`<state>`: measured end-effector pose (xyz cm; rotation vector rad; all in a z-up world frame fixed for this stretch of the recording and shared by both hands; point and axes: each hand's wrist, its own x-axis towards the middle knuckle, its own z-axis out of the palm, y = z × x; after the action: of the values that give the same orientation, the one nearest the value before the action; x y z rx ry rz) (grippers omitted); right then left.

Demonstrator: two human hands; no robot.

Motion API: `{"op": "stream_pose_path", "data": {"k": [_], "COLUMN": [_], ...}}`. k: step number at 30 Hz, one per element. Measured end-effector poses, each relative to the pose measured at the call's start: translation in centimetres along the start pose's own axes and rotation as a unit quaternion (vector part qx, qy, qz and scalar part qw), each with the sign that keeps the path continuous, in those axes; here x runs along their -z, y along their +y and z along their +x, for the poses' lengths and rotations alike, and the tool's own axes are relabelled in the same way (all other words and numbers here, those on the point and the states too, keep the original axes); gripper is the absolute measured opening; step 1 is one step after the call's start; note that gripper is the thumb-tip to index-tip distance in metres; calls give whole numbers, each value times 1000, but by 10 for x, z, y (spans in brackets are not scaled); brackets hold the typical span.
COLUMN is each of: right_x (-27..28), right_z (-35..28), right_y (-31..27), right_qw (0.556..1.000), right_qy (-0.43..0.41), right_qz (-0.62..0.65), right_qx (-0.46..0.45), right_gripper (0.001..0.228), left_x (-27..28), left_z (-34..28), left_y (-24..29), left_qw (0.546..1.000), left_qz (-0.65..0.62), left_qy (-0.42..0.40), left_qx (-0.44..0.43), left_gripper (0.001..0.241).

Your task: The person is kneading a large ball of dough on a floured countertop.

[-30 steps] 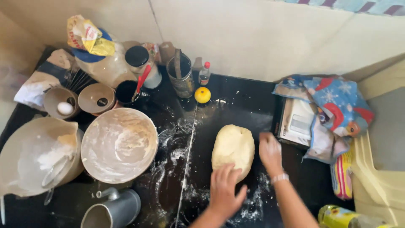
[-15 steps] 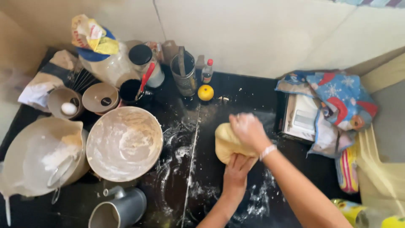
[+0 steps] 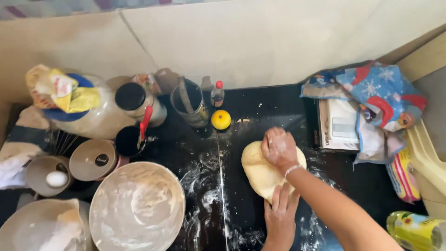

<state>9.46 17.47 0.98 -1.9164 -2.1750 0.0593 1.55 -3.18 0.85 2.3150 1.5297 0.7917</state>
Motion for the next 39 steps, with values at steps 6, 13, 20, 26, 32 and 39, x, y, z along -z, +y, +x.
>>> {"op": "stream_pose_path", "data": {"k": [6, 13, 20, 26, 32, 39], "right_x": [-26, -26, 67, 10, -27, -34], "right_z": [53, 65, -75, -113, -16, 77], "right_y": [25, 34, 19, 4, 17, 31], "right_qw": [981, 996, 970, 998, 998, 993], "right_qy": [144, 46, 15, -4, -53, 108], "right_qz": [-70, 27, 95, 53, -8, -5], "right_qx": [107, 72, 225, -24, -39, 42], "right_gripper": [14, 26, 28, 39, 38, 25], "left_x": [-8, -9, -4, -10, -1, -5], "left_z": [2, 3, 6, -10, 5, 8], "left_y": [-6, -6, 3, 2, 0, -3], "left_qw": [1000, 999, 998, 996, 995, 997], "left_qz": [-15, -25, -53, -82, -79, -72], "left_qy": [18, 35, 41, 6, -61, -33], "left_qx": [-4, -3, -10, -23, 30, 23], "left_gripper": [51, 46, 50, 54, 79, 49]}}
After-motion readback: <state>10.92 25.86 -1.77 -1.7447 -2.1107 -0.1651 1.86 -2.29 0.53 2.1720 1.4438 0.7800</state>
